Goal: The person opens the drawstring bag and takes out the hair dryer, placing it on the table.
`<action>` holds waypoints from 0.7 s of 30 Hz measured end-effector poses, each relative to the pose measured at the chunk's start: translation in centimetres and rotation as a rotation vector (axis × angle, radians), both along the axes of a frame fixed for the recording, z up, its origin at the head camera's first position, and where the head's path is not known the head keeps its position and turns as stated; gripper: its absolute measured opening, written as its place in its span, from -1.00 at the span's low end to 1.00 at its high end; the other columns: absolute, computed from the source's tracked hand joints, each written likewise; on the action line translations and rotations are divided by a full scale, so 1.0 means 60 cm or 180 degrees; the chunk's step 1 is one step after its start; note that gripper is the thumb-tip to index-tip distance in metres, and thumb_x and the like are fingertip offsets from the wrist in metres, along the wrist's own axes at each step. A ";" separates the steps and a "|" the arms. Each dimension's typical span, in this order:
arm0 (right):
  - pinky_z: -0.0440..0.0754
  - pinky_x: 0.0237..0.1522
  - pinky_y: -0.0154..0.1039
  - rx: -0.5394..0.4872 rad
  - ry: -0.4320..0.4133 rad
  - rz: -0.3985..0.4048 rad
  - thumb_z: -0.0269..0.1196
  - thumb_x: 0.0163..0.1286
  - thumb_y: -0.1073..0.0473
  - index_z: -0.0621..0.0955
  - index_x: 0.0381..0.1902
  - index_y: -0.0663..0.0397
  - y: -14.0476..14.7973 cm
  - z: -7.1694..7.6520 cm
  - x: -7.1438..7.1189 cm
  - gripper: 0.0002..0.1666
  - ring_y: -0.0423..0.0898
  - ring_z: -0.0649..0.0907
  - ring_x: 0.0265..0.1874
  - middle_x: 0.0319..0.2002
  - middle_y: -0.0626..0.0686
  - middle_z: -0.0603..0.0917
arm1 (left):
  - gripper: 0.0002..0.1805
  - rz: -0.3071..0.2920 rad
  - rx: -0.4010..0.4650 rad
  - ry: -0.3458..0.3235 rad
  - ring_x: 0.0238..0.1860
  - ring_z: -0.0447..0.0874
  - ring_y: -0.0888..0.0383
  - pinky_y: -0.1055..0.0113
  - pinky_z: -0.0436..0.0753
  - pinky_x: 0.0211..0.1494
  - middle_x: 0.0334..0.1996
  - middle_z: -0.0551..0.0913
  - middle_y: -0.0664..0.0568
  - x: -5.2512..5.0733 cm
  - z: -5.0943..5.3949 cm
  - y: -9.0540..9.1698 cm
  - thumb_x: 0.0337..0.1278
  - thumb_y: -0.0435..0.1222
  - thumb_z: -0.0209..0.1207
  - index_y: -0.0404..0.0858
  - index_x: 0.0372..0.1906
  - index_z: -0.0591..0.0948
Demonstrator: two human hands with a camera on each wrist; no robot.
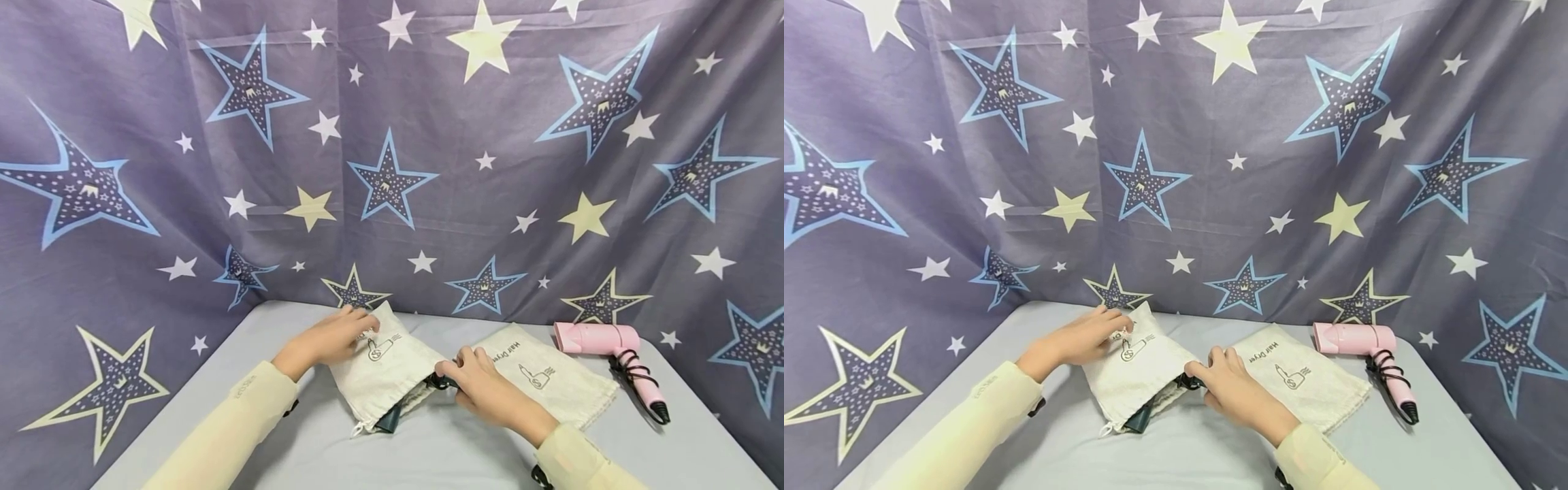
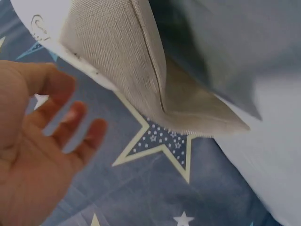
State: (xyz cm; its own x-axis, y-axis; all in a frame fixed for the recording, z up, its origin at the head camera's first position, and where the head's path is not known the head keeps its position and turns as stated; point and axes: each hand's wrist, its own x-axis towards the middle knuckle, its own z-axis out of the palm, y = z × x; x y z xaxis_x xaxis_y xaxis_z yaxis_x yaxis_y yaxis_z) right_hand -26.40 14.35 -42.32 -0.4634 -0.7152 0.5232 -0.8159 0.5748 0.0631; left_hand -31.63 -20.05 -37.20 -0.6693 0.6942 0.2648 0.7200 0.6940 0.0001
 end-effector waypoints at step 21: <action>0.35 -0.24 -0.20 0.0097 0.0243 0.0034 0.32 -0.05 0.37 0.52 -0.01 -0.21 0.004 0.003 -0.006 -0.39 -0.10 0.28 -0.28 -0.26 -0.03 0.37 | -0.74 -0.0103 -0.0030 0.0006 0.09 0.48 0.18 0.10 0.45 0.16 0.02 0.62 0.28 -0.039 -0.013 0.052 0.44 -0.30 0.15 0.14 0.04 0.54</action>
